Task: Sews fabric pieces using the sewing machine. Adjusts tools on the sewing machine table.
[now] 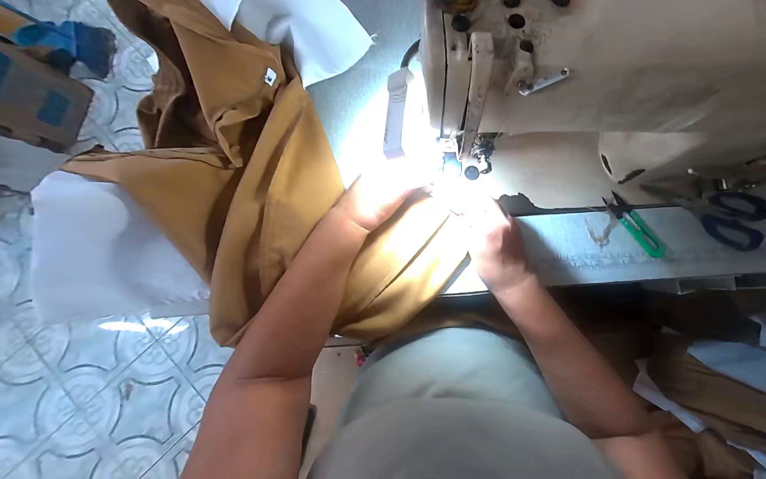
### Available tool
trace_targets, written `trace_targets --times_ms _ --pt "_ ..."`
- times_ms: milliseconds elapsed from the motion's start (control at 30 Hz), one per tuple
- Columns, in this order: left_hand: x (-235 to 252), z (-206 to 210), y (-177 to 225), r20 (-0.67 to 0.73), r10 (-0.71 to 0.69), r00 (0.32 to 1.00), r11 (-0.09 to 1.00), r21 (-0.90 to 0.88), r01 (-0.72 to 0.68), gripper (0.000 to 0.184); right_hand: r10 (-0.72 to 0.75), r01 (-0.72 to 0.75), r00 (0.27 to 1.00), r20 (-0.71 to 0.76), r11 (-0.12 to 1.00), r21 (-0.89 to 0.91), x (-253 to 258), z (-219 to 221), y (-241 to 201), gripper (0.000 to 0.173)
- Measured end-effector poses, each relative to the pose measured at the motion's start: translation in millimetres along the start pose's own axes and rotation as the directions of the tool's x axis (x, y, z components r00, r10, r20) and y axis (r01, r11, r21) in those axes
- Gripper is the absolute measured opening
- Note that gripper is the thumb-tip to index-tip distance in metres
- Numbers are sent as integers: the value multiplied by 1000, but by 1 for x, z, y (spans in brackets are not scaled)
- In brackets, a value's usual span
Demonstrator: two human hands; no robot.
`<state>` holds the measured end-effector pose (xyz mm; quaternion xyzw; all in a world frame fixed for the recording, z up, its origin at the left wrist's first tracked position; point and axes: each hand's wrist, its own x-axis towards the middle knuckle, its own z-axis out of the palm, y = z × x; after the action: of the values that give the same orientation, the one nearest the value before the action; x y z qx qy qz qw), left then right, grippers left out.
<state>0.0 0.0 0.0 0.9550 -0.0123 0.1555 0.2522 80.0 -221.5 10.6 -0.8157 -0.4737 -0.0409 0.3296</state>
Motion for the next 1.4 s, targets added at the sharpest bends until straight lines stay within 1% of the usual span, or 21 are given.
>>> trace_targets --times_ms 67,200,267,433,533,600,633,667,733,767,800,833,867,900,967,1033,1167,1200,1267,1333,1400 --pt "0 -4 -3 69 -38 997 999 -19 40 28 -37 37 999 -16 999 16 -6 1 1 21" --pt "4 -20 2 160 60 985 994 83 -74 26 -57 58 998 23 998 -8 -8 2 2 18" --pt "6 -26 8 197 12 980 991 128 -38 29 -85 87 995 58 995 -38 -6 0 4 16" --pt "11 -11 11 155 -82 985 970 238 43 25 -148 160 983 111 981 -109 -6 -4 6 15" --pt "8 -9 11 146 -104 984 979 189 76 18 -155 169 979 128 980 -102 -7 -3 9 17" --pt "10 -27 29 183 -150 972 987 91 135 15 -156 167 981 113 981 -96 -5 -2 8 21" --pt "14 -41 45 252 -214 944 976 86 199 18 -163 173 981 105 980 -93 -3 -3 6 22" --pt "21 -55 64 340 -302 890 953 85 291 23 -169 178 981 100 980 -88 -2 -4 4 22" --pt "29 -60 75 391 -388 835 919 98 381 26 -171 180 981 92 980 -89 -1 -4 3 20" --pt "40 -66 86 477 -493 728 858 128 497 28 -171 179 982 85 979 -93 0 -4 3 19" --pt "33 -58 72 437 -417 797 897 54 439 26 -164 171 983 81 981 -97 0 -4 3 19" --pt "22 -42 48 343 -264 901 951 -61 302 24 -148 156 986 81 984 -90 -1 -5 3 18" --pt "15 -27 29 275 -136 952 968 -169 187 24 -127 133 988 84 989 -69 -2 -6 3 18" --pt "11 -19 20 230 -53 972 962 -250 112 24 -107 110 991 78 993 -33 -3 -6 3 18" --pt "8 -14 17 122 63 991 966 -256 -30 22 -56 48 996 65 992 116 -6 -8 1 19" --pt "4 -18 16 36 157 987 981 -122 -151 17 -17 3 998 56 970 243 -8 -11 -3 18" --pt "5 -16 8 270 -37 962 999 3 38 22 74 -121 980 187 959 255 -10 -13 -8 20" --pt "6 -14 6 275 -56 960 998 48 45 22 88 -137 973 213 965 224 -11 -13 -9 22" --pt "10 -18 9 284 -121 951 986 143 83 28 57 -82 972 228 991 103 -16 -11 -9 25" --pt "14 -23 15 263 -189 946 977 150 153 29 -27 35 978 206 999 -33 -21 -9 -9 26" --pt "13 -23 14 188 -127 974 983 152 99 25 -101 126 976 193 985 -119 -24 -7 -10 25"
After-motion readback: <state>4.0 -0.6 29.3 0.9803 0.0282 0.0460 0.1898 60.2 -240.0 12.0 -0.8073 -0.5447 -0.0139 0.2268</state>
